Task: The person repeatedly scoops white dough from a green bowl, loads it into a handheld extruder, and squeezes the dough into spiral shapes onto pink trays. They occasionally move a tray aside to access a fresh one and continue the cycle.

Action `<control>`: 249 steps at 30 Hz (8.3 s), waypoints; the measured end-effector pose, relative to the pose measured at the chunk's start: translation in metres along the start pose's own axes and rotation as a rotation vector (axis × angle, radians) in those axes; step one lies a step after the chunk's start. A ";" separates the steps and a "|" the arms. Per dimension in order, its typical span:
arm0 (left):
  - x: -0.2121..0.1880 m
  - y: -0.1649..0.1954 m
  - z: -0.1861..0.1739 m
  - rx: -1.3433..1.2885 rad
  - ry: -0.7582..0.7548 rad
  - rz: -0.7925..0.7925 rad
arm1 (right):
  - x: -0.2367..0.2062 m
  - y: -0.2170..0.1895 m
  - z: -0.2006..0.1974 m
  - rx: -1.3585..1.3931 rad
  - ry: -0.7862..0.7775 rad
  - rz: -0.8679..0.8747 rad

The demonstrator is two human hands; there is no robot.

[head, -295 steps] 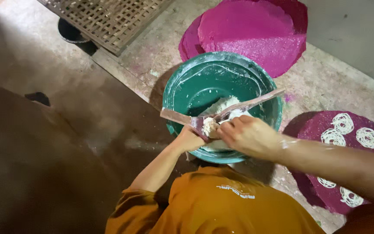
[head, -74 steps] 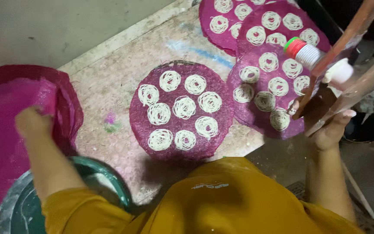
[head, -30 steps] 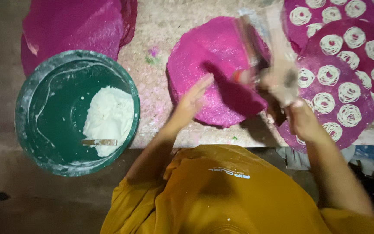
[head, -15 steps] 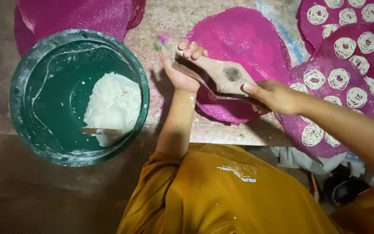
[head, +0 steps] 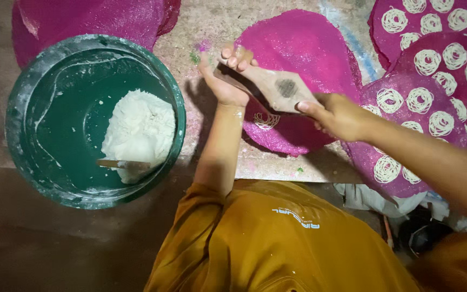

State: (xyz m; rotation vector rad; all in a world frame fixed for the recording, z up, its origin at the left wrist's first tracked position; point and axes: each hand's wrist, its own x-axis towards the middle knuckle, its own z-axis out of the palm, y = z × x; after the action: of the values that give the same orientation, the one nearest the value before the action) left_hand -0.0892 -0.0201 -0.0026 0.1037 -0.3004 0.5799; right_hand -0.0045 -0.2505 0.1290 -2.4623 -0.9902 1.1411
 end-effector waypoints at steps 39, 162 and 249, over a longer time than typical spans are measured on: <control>-0.077 0.033 0.040 1.863 -0.093 0.029 | 0.049 0.064 -0.005 0.197 0.115 -0.270; -0.153 0.341 0.123 2.368 0.554 0.799 | 0.090 -0.375 0.167 0.480 0.156 -1.166; -0.136 0.346 0.151 2.862 0.691 0.349 | 0.085 -0.328 0.170 0.185 0.266 -1.048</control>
State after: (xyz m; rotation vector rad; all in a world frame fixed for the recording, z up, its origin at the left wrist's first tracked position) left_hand -0.4263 0.1696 0.1037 2.5523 1.4573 0.8896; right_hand -0.2489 0.0391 0.1250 -1.4807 -1.6568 0.4880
